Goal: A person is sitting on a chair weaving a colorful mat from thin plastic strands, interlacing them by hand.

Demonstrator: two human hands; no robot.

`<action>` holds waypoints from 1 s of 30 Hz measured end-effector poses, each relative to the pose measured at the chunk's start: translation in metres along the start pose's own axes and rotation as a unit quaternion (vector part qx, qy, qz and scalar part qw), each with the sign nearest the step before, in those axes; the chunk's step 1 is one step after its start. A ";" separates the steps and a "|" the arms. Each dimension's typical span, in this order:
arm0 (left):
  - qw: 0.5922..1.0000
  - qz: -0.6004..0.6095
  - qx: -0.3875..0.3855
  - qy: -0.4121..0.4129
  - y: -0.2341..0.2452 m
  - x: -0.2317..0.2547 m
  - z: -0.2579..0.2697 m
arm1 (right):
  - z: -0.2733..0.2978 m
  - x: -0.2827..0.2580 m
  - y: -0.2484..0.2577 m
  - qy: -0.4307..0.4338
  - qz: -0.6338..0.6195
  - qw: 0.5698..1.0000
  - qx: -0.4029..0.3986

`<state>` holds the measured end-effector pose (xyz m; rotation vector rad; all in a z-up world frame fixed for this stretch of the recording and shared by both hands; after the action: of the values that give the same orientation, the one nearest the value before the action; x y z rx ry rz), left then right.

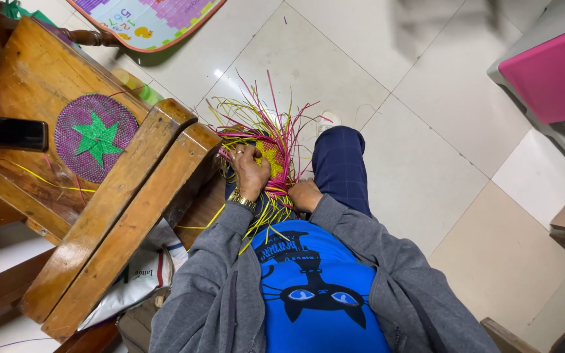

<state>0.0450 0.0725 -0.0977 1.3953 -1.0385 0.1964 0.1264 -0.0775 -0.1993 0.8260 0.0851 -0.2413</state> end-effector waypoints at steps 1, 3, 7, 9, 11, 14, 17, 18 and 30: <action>1.000 0.000 -0.001 -0.001 0.003 0.003 -0.001 | 0.001 0.000 0.001 -0.001 -0.001 1.000 0.001; 1.000 0.001 0.013 -0.015 0.009 0.010 -0.001 | 0.003 -0.001 0.002 -0.003 0.003 1.000 0.005; 0.999 -0.006 0.014 -0.029 0.015 0.017 0.000 | 0.005 -0.002 0.005 -0.006 -0.003 1.000 0.014; 0.999 0.010 0.016 -0.046 0.025 0.032 -0.001 | 0.000 -0.001 -0.004 -0.009 0.012 1.000 0.027; 0.998 0.005 0.008 -0.057 0.014 0.025 0.000 | 0.002 0.001 -0.007 -0.025 0.010 0.999 0.038; 0.997 -0.018 -0.005 -0.076 0.015 0.043 -0.004 | 0.023 0.004 0.008 -0.014 0.010 0.994 0.112; 0.994 -0.049 -0.020 -0.093 0.013 0.044 -0.005 | 0.083 0.005 0.062 0.044 -0.052 0.964 0.255; 0.994 -0.066 -0.015 -0.091 0.009 0.039 -0.006 | 0.111 0.006 0.086 0.090 -0.102 0.931 0.338; 0.975 0.000 -0.030 -0.218 0.019 0.114 0.006 | 0.484 0.099 0.033 -0.369 -0.090 0.797 0.470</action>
<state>0.0944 0.0209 -0.0067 1.4146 -1.3930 -0.1499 0.2211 -0.4303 0.1351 1.6617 -0.7634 -0.8124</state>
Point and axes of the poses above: each hand's wrist, its own z-axis away from the middle knuckle, its own y-axis out of the back of the hand, x = y × z, the point moved 5 cm from there along -z, towards the middle knuckle, and after that the axes turned 1 degree about -y, right-handed, at the moved point
